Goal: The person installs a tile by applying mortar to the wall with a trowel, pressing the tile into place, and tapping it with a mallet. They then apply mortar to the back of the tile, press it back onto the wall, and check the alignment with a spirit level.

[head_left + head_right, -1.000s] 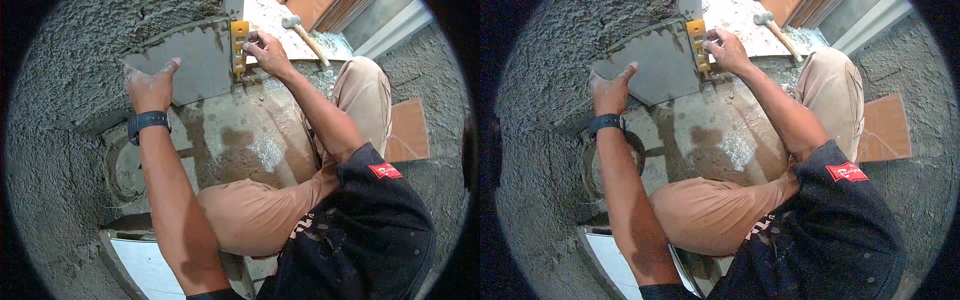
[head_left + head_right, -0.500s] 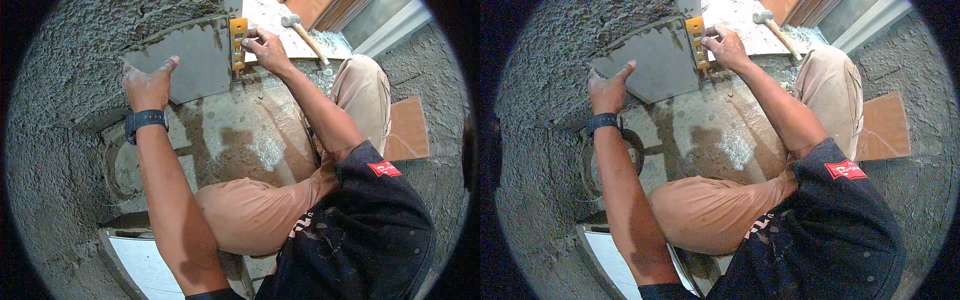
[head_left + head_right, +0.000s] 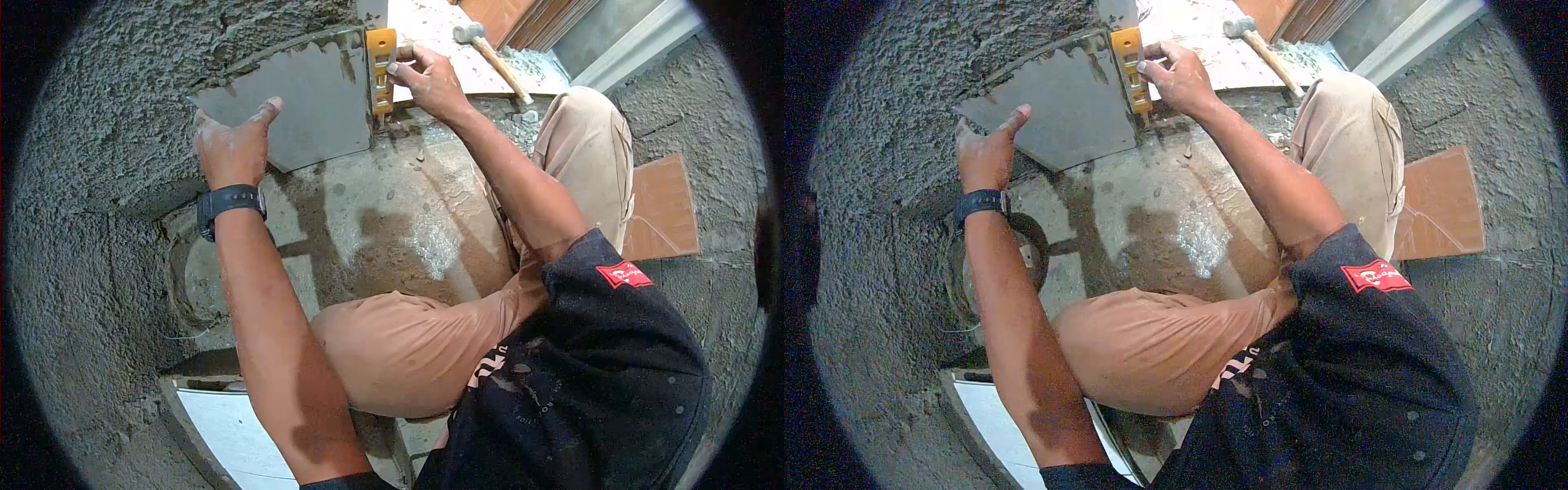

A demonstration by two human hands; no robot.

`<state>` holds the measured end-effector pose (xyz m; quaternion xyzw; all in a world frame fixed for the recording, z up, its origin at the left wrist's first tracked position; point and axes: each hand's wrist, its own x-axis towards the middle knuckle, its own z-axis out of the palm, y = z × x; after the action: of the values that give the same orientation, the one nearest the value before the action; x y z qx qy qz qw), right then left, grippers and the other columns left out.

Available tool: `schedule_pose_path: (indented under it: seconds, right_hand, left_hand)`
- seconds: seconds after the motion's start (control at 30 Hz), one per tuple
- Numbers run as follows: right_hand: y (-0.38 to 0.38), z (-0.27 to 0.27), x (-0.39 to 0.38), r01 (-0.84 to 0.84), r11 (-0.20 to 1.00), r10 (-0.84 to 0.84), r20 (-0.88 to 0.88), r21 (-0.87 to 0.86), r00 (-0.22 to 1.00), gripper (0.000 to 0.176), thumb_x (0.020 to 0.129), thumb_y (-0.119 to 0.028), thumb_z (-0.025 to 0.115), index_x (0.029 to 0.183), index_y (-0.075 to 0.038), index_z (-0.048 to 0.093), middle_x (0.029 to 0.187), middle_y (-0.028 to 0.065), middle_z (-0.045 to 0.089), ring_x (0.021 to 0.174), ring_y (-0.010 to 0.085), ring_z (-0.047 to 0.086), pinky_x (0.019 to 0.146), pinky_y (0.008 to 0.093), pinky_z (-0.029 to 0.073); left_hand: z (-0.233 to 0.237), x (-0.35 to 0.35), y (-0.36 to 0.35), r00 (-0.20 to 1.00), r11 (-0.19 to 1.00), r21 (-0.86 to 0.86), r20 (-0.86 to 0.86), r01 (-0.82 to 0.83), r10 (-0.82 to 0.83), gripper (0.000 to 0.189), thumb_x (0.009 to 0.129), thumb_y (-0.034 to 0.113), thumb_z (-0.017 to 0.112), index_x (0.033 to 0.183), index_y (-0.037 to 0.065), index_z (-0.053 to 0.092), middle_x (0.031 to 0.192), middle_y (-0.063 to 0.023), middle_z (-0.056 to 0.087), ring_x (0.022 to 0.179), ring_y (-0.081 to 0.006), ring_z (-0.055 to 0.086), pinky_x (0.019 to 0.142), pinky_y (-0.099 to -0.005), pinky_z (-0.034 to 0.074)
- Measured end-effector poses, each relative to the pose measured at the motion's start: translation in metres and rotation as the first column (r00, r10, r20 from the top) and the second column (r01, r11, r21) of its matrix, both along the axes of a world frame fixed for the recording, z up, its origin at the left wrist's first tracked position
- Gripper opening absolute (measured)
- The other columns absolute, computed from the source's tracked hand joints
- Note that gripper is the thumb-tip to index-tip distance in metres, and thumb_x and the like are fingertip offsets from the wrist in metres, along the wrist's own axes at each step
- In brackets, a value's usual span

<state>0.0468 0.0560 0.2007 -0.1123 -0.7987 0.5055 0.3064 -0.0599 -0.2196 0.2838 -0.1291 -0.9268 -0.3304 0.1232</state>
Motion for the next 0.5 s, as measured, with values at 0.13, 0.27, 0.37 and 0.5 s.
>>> schedule_pose_path:
  seconds: [0.13,0.27,0.37,0.5]
  right_hand:
    - [0.001,-0.001,-0.002,-0.007,1.000,0.007,-0.030,-0.009,1.000,0.031,0.091,-0.021,0.067,0.112,0.002,0.068,0.100,0.0118,0.073,0.085,0.0172,0.071,0.078,0.0312,0.055]
    - [0.000,0.002,0.000,0.002,1.000,-0.002,-0.008,0.012,1.000,0.031,0.090,-0.021,0.067,0.112,0.002,0.068,0.098,0.0116,0.073,0.084,0.0173,0.071,0.078,0.0312,0.056]
    - [0.001,0.004,0.000,-0.003,1.000,0.003,-0.010,-0.027,1.000,0.031,0.091,-0.021,0.066,0.112,0.002,0.068,0.098,0.0111,0.073,0.085,0.0169,0.071,0.079,0.0312,0.056]
    - [0.002,0.001,0.001,-0.030,0.999,0.029,-0.018,-0.041,0.999,0.030,0.091,-0.020,0.066,0.111,0.002,0.068,0.098,0.0108,0.073,0.085,0.0161,0.071,0.078,0.0307,0.055]
  left_hand:
    - [0.003,0.007,0.001,0.998,0.999,0.039,0.055,-0.010,0.008,0.118,0.068,0.048,0.087,0.143,-0.022,0.028,0.147,-0.0389,0.037,0.140,-0.0454,0.037,0.118,-0.0437,0.029]
    - [-0.021,-0.005,-0.005,0.999,0.999,0.048,0.049,-0.002,0.000,0.124,0.066,0.055,0.086,0.145,-0.020,0.026,0.149,-0.0369,0.036,0.140,-0.0440,0.038,0.117,-0.0430,0.030]
    - [-0.026,-0.008,-0.004,0.998,1.000,-0.007,0.056,-0.025,0.025,0.130,0.065,0.063,0.084,0.147,-0.018,0.024,0.150,-0.0349,0.036,0.141,-0.0425,0.038,0.117,-0.0421,0.031]
    - [-0.036,-0.013,-0.002,0.999,1.000,0.003,0.034,-0.018,0.017,0.130,0.065,0.063,0.083,0.147,-0.018,0.024,0.151,-0.0351,0.035,0.141,-0.0427,0.037,0.118,-0.0418,0.030]
